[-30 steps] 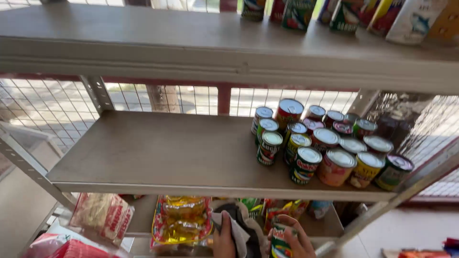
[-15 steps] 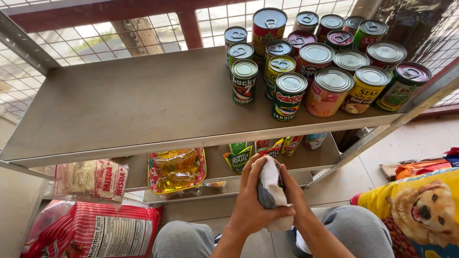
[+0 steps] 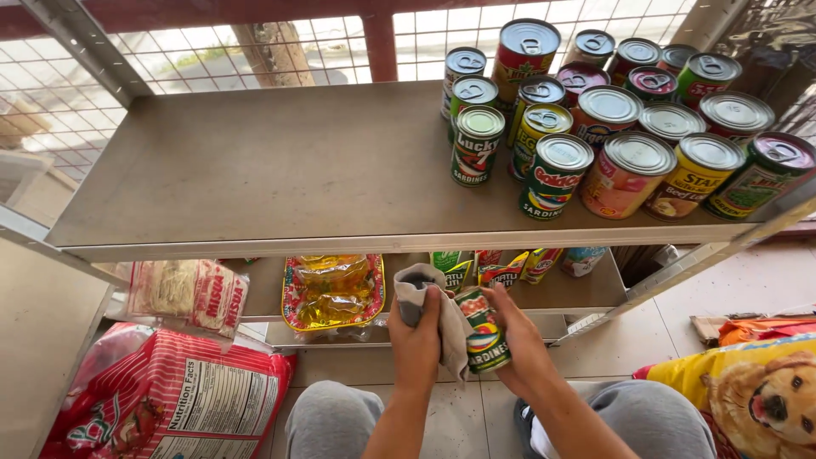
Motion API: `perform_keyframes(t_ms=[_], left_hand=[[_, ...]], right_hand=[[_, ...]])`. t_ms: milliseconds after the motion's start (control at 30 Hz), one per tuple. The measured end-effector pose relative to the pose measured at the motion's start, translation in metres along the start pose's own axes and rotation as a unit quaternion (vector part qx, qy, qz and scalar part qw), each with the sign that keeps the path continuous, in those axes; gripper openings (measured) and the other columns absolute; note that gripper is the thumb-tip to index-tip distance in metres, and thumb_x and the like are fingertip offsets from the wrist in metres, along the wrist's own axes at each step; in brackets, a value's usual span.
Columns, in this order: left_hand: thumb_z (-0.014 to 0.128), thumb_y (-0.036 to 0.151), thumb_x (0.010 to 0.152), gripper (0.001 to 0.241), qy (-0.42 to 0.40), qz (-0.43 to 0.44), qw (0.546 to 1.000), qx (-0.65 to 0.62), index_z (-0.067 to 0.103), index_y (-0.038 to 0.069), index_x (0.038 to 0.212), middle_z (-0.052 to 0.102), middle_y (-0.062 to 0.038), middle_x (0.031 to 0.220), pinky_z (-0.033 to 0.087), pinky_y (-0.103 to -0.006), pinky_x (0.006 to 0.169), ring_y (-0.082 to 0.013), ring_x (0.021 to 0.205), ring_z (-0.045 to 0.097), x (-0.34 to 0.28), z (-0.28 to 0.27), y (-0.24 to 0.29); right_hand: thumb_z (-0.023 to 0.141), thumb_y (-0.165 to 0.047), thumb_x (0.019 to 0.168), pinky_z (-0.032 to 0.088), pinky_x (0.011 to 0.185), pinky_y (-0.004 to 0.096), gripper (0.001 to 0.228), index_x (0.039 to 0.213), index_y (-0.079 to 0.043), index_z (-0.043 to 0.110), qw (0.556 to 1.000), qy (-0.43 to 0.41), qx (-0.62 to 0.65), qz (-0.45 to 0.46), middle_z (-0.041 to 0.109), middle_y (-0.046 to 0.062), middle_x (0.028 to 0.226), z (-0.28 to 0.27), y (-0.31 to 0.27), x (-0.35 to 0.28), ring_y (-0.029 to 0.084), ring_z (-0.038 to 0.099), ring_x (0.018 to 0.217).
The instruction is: Wiping down canned food products with a cloth and arranging them neatly on a grocery store shelf.
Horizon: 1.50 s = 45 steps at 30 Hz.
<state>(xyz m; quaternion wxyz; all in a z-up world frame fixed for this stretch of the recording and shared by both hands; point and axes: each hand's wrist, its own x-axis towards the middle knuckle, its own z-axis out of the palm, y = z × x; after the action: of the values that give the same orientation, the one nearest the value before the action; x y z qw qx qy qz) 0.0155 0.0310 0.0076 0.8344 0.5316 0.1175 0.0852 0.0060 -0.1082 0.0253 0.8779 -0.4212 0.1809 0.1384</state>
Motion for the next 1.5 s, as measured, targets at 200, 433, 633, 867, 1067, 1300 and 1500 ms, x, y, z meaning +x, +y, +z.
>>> perform_keyframes(t_ms=[200,433,633,867,1067,1300,1500], left_hand=[[0.081,0.021,0.08,0.065,-0.164,-0.004,0.979,0.12,0.054,0.007,0.137,0.072,-0.009,0.115,0.056,-0.0293,0.084,-0.0175,0.097,0.069,-0.014,0.003,-0.011],[0.074,0.019,0.092,0.035,-0.137,0.03,0.985,0.098,0.064,0.004,0.122,0.073,-0.009,0.106,0.056,-0.0277,0.08,-0.015,0.09,0.067,-0.01,0.009,-0.007],[0.063,0.029,0.096,0.045,-0.057,-0.102,0.993,0.001,0.064,-0.004,0.127,0.073,-0.014,0.114,0.053,-0.0295,0.082,-0.0183,0.096,0.066,-0.004,-0.004,-0.045],[0.091,0.008,0.063,0.098,-0.291,0.015,0.948,0.126,0.041,0.012,0.148,0.067,-0.011,0.131,0.055,-0.034,0.096,-0.0229,0.112,0.068,-0.021,0.015,0.005],[0.083,0.003,0.069,0.085,-0.336,0.068,0.92,0.189,0.049,0.01,0.147,0.068,-0.012,0.134,0.054,-0.0357,0.098,-0.0245,0.116,0.067,-0.012,0.01,0.005],[0.078,0.018,0.087,0.063,-0.227,-0.043,0.973,0.01,0.049,0.006,0.142,0.068,-0.013,0.12,0.055,-0.0311,0.087,-0.0201,0.101,0.066,-0.014,0.004,-0.028],[0.083,0.008,0.076,0.08,-0.28,0.012,0.953,0.118,0.048,0.01,0.148,0.068,-0.011,0.131,0.054,-0.0318,0.097,-0.0207,0.112,0.067,-0.019,0.016,-0.001]], right_hand=[[0.048,-0.053,0.1,0.046,0.089,0.036,0.058,0.128,-0.002,0.056,0.994,0.051,0.101,-0.011,0.065,0.014,0.12,-0.018,0.012,-0.001,0.021,0.06,0.101],[0.05,-0.028,0.108,0.049,0.071,0.031,0.029,0.115,-0.003,0.063,0.992,-0.021,0.125,-0.023,0.07,0.009,0.106,-0.04,0.021,-0.006,0.012,0.061,0.082],[0.047,-0.025,0.105,0.05,0.086,0.039,0.031,0.119,-0.002,0.062,0.985,0.001,0.171,-0.018,0.07,0.016,0.118,-0.038,0.004,-0.007,0.024,0.065,0.098],[0.047,-0.028,0.105,0.047,0.084,0.037,0.034,0.123,-0.002,0.059,0.993,-0.01,0.114,-0.016,0.068,0.017,0.12,-0.04,0.002,-0.014,0.021,0.06,0.096],[0.051,-0.033,0.105,0.051,0.076,0.031,0.041,0.123,0.002,0.063,0.98,0.0,0.198,-0.012,0.072,0.013,0.114,-0.047,-0.02,-0.012,0.018,0.067,0.091],[0.044,-0.031,0.108,0.049,0.069,0.038,0.036,0.123,0.0,0.057,0.992,0.008,0.091,-0.084,0.068,0.017,0.108,-0.039,-0.012,-0.01,0.022,0.063,0.085],[0.051,-0.026,0.109,0.047,0.07,0.025,0.025,0.116,-0.004,0.061,0.993,-0.006,0.045,-0.107,0.066,0.006,0.104,-0.049,-0.004,-0.01,0.008,0.057,0.082]])
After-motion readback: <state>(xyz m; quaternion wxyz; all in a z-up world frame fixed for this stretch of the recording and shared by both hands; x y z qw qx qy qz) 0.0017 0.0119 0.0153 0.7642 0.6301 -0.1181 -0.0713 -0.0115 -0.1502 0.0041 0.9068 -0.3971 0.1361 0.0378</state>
